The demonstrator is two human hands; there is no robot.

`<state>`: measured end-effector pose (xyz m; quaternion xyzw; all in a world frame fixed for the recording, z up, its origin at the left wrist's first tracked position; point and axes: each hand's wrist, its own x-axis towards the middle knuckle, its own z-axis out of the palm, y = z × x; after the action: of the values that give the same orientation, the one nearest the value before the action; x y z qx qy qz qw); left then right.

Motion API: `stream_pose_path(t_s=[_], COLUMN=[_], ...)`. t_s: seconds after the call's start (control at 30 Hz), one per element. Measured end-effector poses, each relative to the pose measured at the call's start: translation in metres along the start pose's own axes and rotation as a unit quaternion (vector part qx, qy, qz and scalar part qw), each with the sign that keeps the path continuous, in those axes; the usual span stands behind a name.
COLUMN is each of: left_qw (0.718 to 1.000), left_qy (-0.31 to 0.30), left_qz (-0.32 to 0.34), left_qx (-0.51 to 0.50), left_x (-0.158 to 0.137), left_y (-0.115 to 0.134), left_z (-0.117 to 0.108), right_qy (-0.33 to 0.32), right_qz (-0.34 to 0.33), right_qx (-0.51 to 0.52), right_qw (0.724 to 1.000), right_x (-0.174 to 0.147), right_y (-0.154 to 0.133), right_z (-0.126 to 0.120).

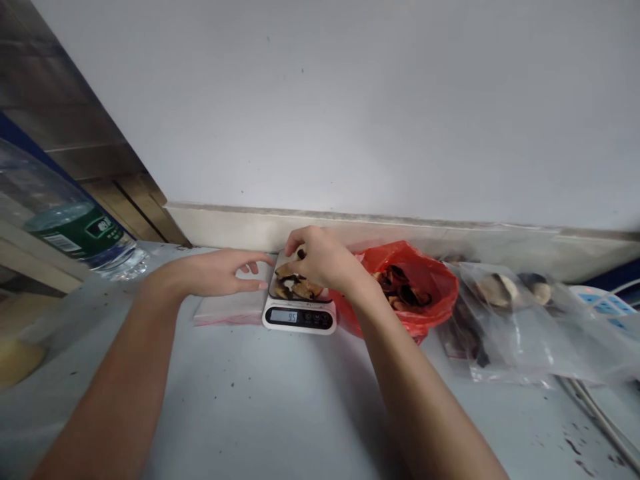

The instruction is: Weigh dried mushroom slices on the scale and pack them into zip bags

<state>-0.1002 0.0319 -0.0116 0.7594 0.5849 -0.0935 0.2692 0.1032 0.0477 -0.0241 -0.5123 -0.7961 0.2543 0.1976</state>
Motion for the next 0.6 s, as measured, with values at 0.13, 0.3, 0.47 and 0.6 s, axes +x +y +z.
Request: stream_pose_path(t_s=[0.13, 0.3, 0.47, 0.6], left_qw=[1.0, 0.999, 1.0, 0.999], left_qy=[-0.002, -0.007, 0.015, 0.018], left_qz=[0.005, -0.012, 0.017, 0.021], left_qx=[0.008, 0.03, 0.0, -0.019], left_x=[0.006, 0.017, 0.019, 0.012], left_y=[0.006, 0.009, 0.007, 0.009], left_z=[0.005, 0.013, 0.013, 0.008], right_qy=[-0.001, 0.025, 0.019, -0.042], right_qz=[0.012, 0.045, 0.109, 0.178], right_qx=[-0.013, -0.029, -0.078, -0.136], right_qw=[1.0, 0.998, 0.991, 0.974], right_x=[-0.001, -0.011, -0.032, -0.045], right_y=[0.004, 0.001, 0.002, 0.016], right_z=[-0.004, -0.025, -0.057, -0.075])
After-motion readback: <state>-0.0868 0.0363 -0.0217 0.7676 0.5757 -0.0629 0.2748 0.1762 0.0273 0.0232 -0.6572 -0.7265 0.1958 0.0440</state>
